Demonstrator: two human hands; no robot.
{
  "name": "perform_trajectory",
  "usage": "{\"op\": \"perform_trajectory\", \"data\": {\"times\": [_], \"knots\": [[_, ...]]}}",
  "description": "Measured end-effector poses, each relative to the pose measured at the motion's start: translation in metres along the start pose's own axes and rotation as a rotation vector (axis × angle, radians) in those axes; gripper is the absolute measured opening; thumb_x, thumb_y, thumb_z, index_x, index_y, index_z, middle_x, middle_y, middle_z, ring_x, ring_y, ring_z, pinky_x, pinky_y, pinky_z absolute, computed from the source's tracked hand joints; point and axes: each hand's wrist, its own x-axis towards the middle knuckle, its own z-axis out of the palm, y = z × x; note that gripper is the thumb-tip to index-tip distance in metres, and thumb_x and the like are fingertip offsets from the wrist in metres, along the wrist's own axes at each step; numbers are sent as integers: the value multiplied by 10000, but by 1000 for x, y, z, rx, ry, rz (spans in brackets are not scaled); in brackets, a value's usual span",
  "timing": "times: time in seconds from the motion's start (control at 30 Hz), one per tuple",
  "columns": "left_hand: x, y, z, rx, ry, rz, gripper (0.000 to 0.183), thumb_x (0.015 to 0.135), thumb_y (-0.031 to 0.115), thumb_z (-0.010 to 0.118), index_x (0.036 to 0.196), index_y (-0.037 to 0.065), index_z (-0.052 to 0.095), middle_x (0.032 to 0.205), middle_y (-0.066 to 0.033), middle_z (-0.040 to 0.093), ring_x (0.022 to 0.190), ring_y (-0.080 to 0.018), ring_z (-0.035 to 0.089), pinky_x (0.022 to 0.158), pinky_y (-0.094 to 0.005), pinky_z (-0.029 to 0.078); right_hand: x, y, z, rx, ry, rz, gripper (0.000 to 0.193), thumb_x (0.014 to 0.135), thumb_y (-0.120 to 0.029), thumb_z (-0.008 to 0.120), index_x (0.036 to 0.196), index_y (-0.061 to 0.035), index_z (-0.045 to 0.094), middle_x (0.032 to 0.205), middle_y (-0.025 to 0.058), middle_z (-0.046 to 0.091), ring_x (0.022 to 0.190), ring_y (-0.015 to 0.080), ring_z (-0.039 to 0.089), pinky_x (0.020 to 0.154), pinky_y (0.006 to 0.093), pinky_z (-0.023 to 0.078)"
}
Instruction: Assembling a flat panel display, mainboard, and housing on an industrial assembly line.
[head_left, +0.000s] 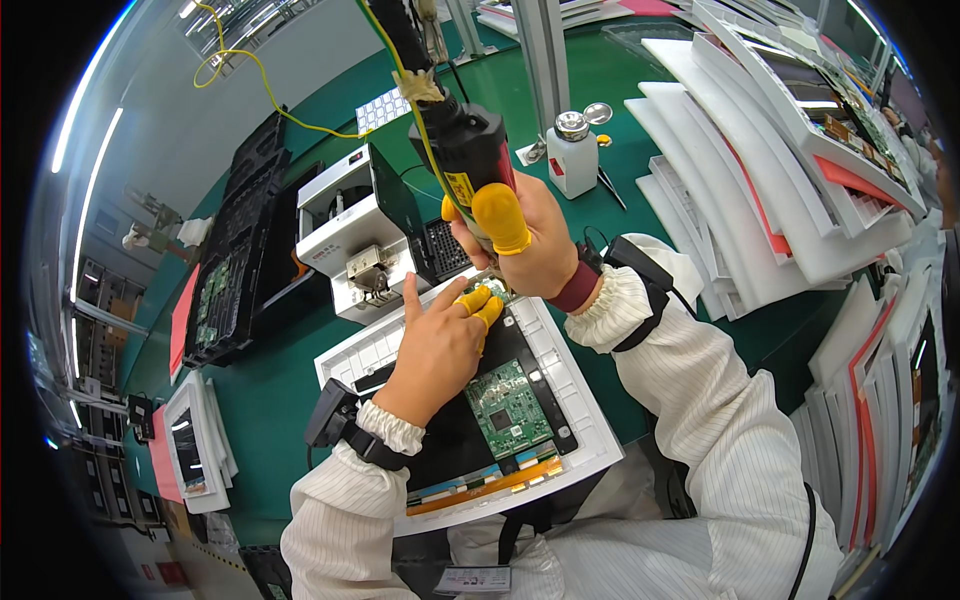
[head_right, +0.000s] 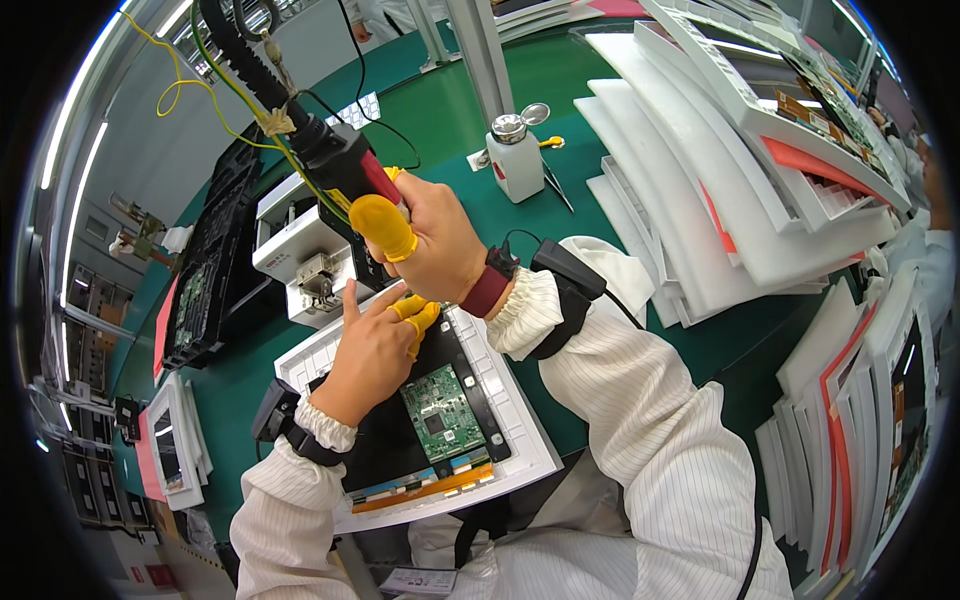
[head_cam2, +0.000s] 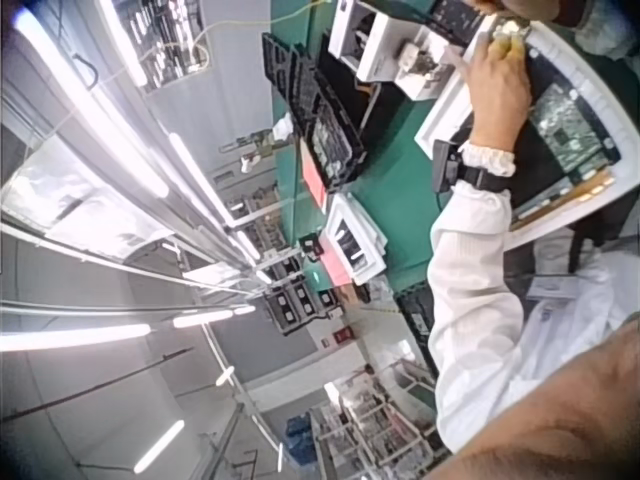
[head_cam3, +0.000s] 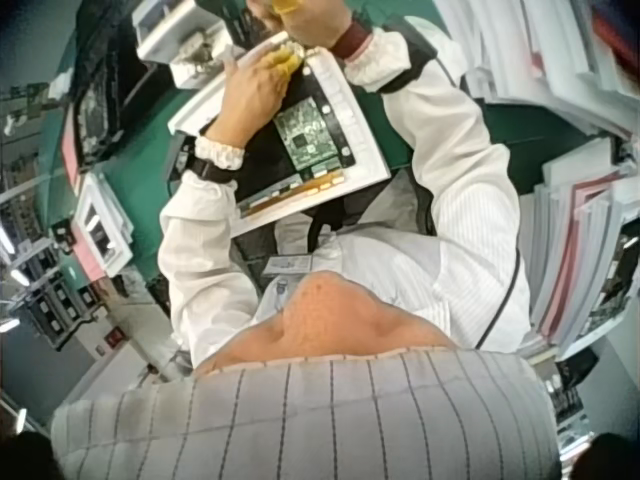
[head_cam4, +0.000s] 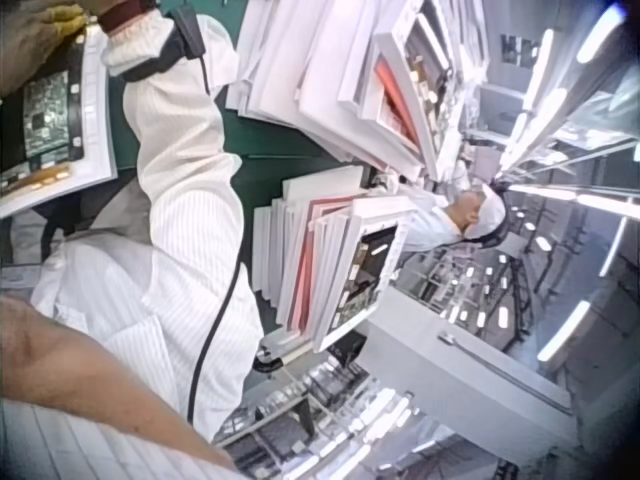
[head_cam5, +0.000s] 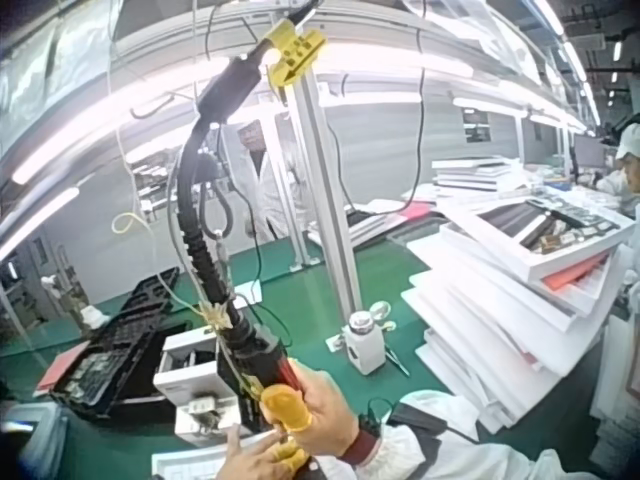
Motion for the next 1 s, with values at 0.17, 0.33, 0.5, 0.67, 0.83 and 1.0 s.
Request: {"op": "perform_trajectory", "data": {"times": [0.17,0.33,0.5,0.67,0.83,1.0], "knots": [[0,-1,1,-18,19,5,104,737,102,674,822,60,717,924,-96,646,1274,-234,479,1107,-680,106,1,-1,0,45,7,22,261,951,-268,565,992,-12,540,641,11,564,495,61,502,476,202,398],[0,0,1,3,-9,2,97,732,104,677,811,62,715,917,-98,643,1276,-237,480,1108,-676,110,1,6,3,241,25,48,292,982,-322,489,972,-33,522,667,11,571,523,70,504,515,217,425],[-2,-2,3,-11,42,17,84,728,102,682,798,65,710,900,-100,638,1269,-241,488,1107,-675,115,1,2,4,238,10,17,320,996,-355,460,979,-40,514,690,20,577,541,75,501,524,221,426],[-2,-1,3,-18,44,16,91,727,97,680,804,62,714,888,-96,633,1263,-234,489,1106,-680,109,0,2,5,206,11,23,320,968,-353,542,990,-35,526,687,21,579,548,85,516,529,237,432],[-1,-1,2,-24,32,12,87,730,90,674,801,58,713,869,-87,628,1254,-226,492,1105,-683,101,2,3,5,-17,59,1,385,910,-375,644,951,-10,529,677,93,579,538,215,553,536,301,439],[0,-1,2,-34,46,23,92,736,83,663,807,52,713,867,-88,627,1244,-226,497,1100,-687,107,1,8,5,-163,105,-47,375,867,-344,688,924,-2,544,694,158,578,587,368,561,540,345,444]]}}
